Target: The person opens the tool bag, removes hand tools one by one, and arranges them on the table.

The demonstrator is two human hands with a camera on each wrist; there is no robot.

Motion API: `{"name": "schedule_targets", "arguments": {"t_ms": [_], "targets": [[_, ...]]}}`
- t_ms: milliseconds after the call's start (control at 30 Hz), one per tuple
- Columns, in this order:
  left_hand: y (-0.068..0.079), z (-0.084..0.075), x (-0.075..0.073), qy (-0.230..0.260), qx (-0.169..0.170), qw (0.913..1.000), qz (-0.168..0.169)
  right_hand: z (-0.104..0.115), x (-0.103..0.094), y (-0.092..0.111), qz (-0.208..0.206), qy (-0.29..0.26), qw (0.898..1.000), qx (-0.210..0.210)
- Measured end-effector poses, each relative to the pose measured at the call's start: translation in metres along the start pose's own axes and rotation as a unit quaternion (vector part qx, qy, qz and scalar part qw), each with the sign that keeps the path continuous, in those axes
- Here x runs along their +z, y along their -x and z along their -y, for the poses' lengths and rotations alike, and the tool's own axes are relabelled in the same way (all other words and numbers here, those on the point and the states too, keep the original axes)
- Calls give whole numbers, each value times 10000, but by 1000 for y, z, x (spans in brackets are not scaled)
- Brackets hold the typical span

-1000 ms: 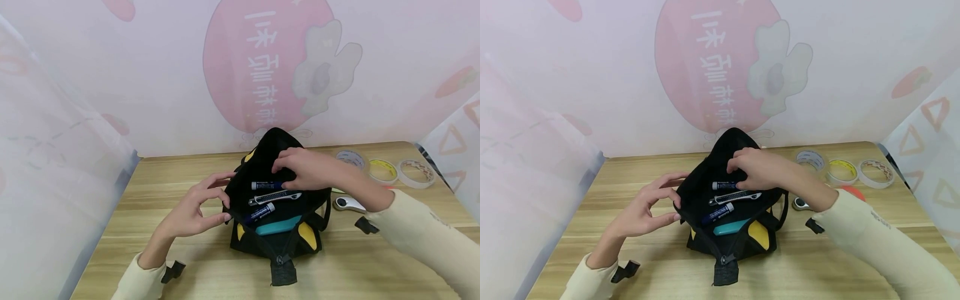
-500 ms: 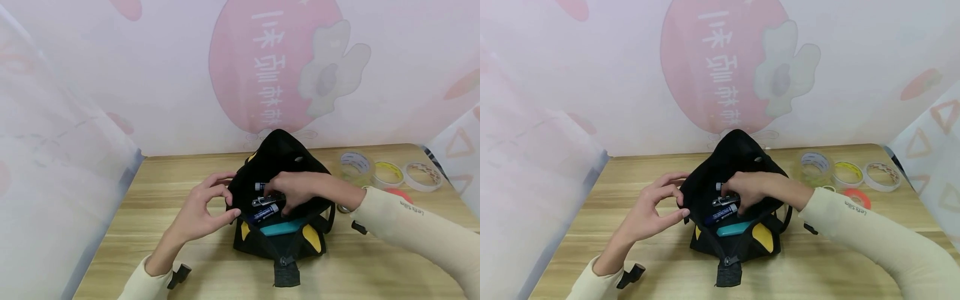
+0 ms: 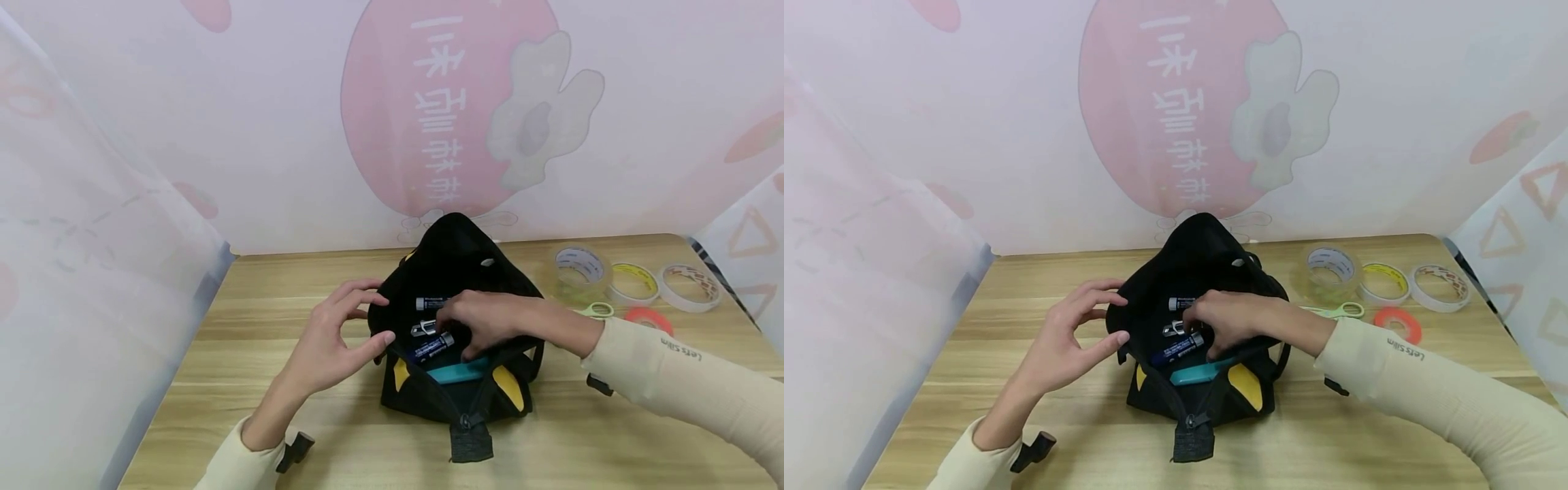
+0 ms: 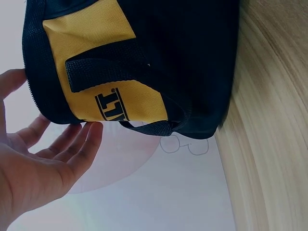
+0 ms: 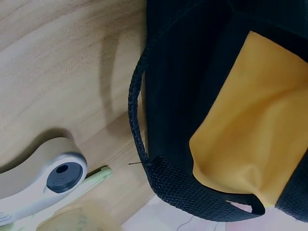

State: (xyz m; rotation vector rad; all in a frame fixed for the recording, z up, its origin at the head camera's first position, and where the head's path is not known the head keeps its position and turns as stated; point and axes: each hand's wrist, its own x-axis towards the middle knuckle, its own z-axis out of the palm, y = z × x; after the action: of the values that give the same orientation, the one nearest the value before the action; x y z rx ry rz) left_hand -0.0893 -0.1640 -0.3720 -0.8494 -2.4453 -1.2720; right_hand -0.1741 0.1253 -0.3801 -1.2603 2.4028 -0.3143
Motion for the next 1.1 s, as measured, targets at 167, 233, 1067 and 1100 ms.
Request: {"name": "schedule_targets", "arguments": {"t_ms": [167,233,1067,1100], "targets": [[0,4,0,91,10,10000,17,-7,-2,-1,-333,54,9993,152],[0,6,-1,135,-3,9999,40,-11,-2,-2,-457,62,9988,162],[-2,7,-4,263,61,9995,171,-17,21,-12,-629,-524,9951,-555],[-2,8,-4,273,71,9995,171,-16,22,-14,-602,-525,9951,-582]]}}
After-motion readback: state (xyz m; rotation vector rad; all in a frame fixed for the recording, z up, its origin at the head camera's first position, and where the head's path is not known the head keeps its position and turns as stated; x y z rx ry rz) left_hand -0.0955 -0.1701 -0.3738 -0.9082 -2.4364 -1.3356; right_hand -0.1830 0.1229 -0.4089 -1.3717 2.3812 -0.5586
